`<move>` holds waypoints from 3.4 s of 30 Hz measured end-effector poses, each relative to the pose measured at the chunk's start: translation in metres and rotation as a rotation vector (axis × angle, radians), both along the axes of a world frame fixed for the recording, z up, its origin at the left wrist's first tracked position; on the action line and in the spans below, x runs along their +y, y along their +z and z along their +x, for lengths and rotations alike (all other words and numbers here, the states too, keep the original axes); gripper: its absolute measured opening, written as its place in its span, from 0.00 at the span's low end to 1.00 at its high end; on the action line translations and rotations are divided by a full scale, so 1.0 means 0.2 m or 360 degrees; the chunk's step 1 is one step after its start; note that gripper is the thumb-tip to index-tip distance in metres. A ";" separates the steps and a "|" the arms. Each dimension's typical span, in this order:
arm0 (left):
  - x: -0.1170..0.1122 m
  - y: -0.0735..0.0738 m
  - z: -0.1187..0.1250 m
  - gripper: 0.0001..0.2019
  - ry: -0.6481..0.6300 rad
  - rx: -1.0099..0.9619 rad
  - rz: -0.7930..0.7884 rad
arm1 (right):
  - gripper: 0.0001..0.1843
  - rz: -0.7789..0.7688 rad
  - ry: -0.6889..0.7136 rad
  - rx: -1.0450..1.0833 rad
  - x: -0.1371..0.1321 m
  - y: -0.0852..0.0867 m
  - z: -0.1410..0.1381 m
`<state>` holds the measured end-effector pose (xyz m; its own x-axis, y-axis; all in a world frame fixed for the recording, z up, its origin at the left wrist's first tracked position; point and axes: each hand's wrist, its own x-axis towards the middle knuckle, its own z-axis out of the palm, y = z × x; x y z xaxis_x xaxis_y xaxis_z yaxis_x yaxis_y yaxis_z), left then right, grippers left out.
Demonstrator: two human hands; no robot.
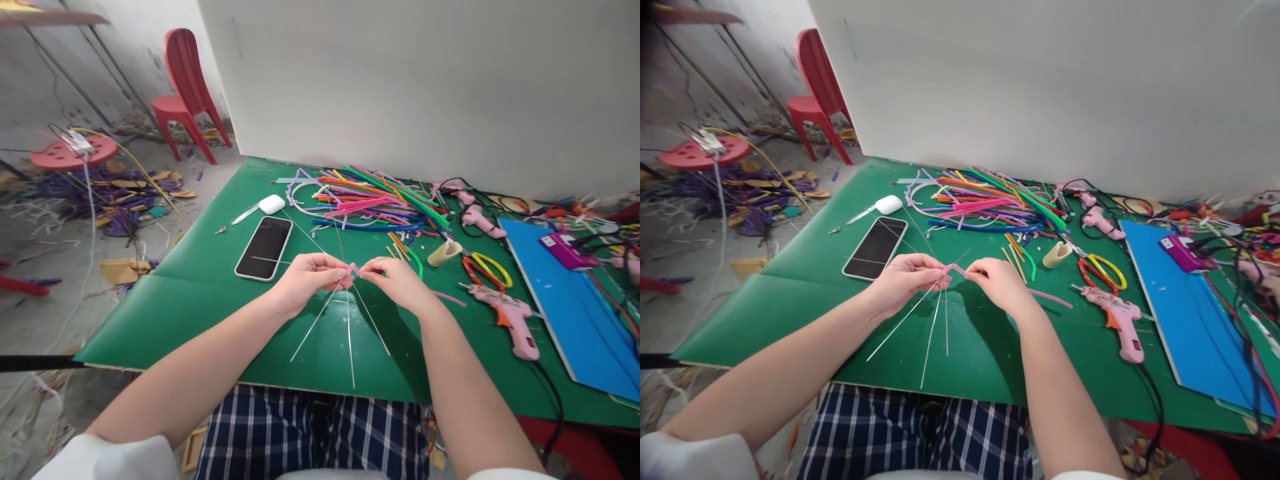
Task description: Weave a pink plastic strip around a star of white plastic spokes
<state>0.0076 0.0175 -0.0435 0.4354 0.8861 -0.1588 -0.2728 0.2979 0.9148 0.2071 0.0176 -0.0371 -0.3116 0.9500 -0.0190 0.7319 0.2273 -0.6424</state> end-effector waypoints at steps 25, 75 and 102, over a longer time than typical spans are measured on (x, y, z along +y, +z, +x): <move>0.01 -0.04 0.02 0.09 0.0157 0.0161 -0.0016 | 0.05 0.0660 -0.0016 0.0375 -0.07 -0.06 -0.15; 0.01 -0.04 0.03 0.13 0.0148 0.0237 0.0172 | 0.07 0.0697 -0.0044 0.0356 -0.05 -0.07 -0.15; 0.01 -0.03 0.03 0.13 0.0196 0.0181 0.0046 | 0.07 0.0223 -0.0292 0.0859 -0.03 -0.10 -0.17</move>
